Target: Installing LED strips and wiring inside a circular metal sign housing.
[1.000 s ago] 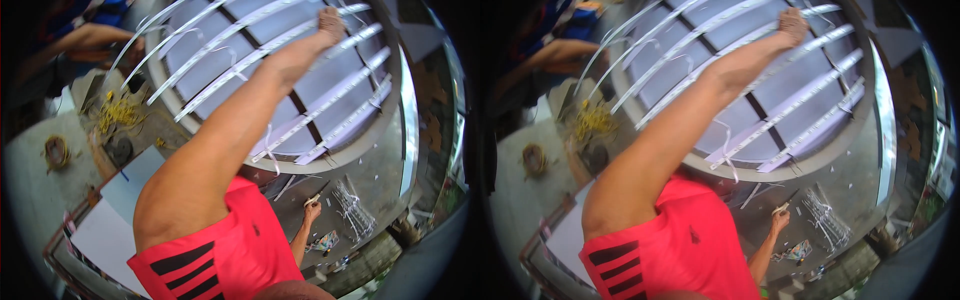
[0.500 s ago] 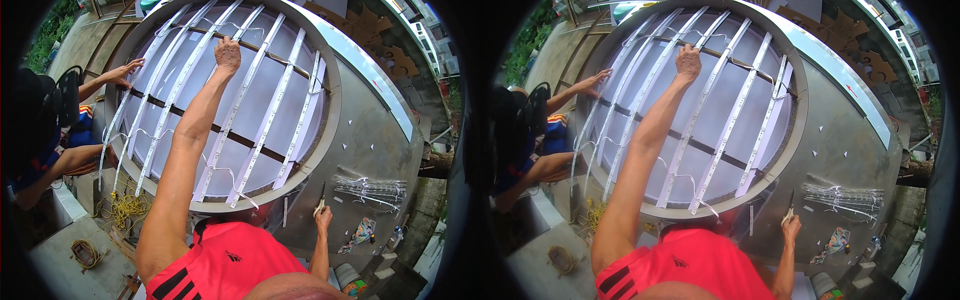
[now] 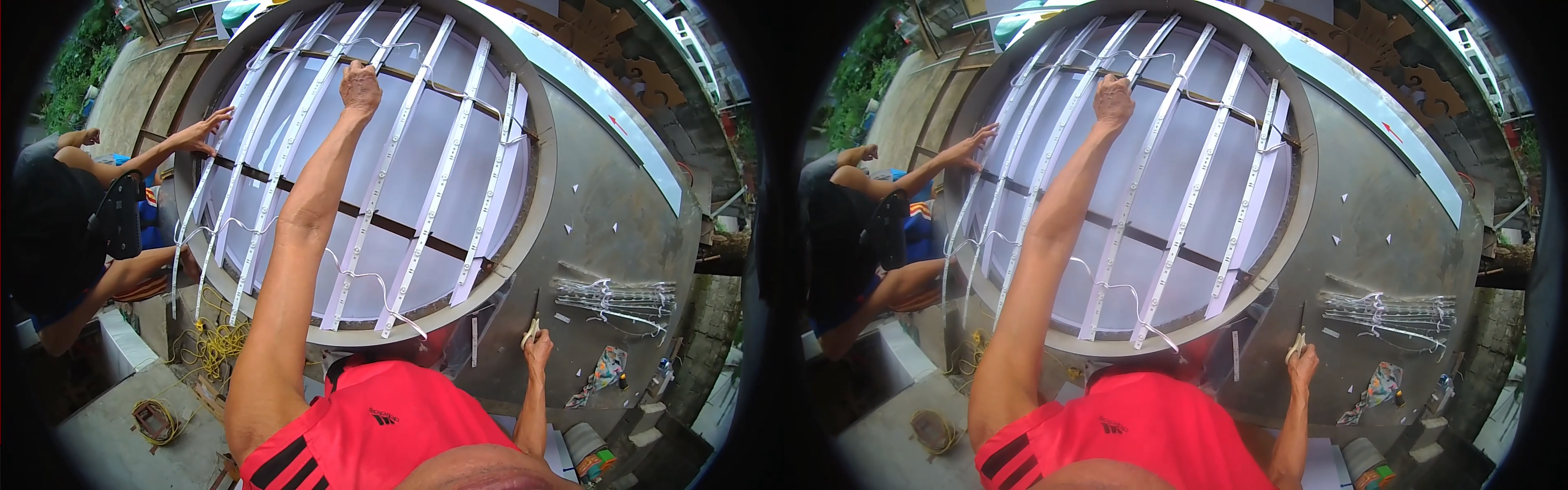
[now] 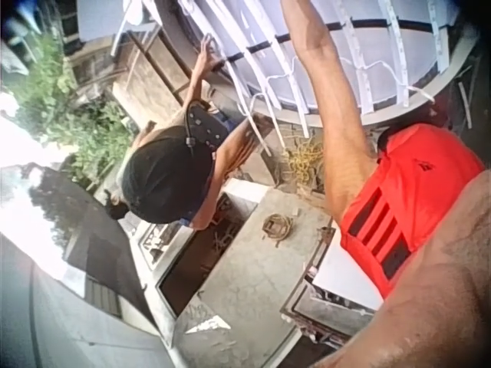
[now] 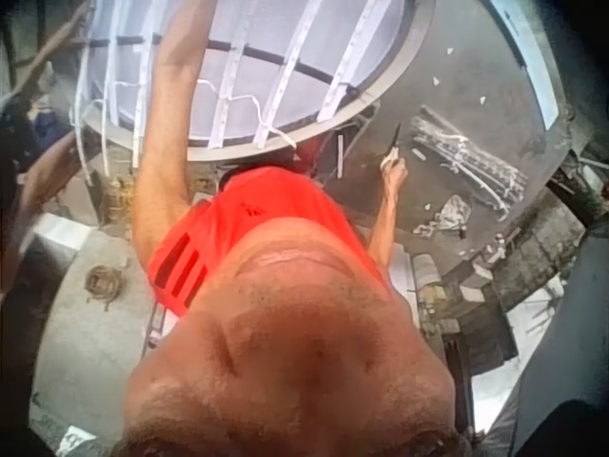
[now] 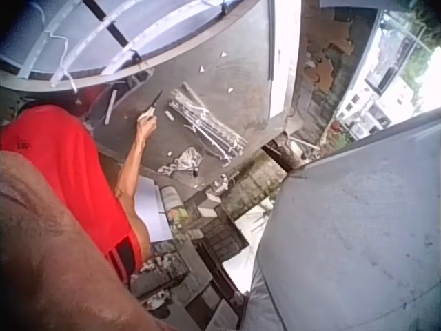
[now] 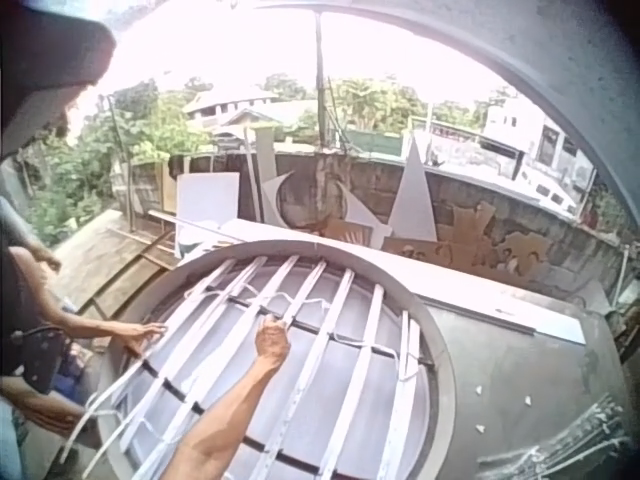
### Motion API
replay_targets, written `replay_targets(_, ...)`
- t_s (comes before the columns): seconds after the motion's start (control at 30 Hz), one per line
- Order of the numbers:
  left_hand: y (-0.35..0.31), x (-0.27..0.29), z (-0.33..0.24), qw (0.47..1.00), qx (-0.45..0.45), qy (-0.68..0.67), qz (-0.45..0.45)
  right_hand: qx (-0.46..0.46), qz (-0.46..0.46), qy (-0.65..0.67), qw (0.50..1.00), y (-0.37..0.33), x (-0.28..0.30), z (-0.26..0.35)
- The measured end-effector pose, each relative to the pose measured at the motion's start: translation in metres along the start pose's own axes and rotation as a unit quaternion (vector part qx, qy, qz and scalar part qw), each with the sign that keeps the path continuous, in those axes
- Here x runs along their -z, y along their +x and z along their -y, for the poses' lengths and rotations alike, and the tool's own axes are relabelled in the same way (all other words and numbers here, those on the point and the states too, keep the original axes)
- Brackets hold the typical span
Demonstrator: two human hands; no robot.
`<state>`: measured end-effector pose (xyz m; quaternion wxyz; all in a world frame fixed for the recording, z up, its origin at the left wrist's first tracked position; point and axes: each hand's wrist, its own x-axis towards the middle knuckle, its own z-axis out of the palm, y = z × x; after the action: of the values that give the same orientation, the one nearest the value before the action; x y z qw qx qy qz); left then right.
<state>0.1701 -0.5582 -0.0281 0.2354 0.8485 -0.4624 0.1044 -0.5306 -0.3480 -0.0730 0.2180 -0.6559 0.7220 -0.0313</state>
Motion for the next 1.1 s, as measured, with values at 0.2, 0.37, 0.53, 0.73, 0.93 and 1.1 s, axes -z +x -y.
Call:
replay_targets(0.2, 0.007, 0.009, 0.056, 0.990, -0.026, -0.127, 0.047, 0.033, 0.017, -0.017, 0.999, 0.010, 0.003, 0.005)
replay_targets(0.37, 0.040, 0.066, 0.073, 0.900, 0.046, -0.344, 0.263, -0.005, 0.026, -0.023, 0.999, 0.004, 0.003, 0.004)
replay_targets(0.53, -0.029, 0.212, 0.122, 0.884, -0.004, -0.218, 0.413, 0.045, 0.038, -0.066, 0.996, 0.024, -0.002, 0.011)
replay_targets(0.73, -0.138, 0.257, 0.144, 0.841, -0.027, -0.177, 0.510, 0.062, 0.037, -0.096, 0.993, 0.018, -0.001, -0.003)
replay_targets(0.93, -0.210, 0.249, 0.143, 0.860, -0.055, -0.126, 0.491, 0.042, 0.029, -0.123, 0.991, 0.017, -0.004, -0.018)
replay_targets(1.1, -0.235, 0.246, 0.135, 0.871, -0.032, -0.161, 0.463, 0.013, 0.017, -0.111, 0.994, 0.014, -0.002, 0.006)
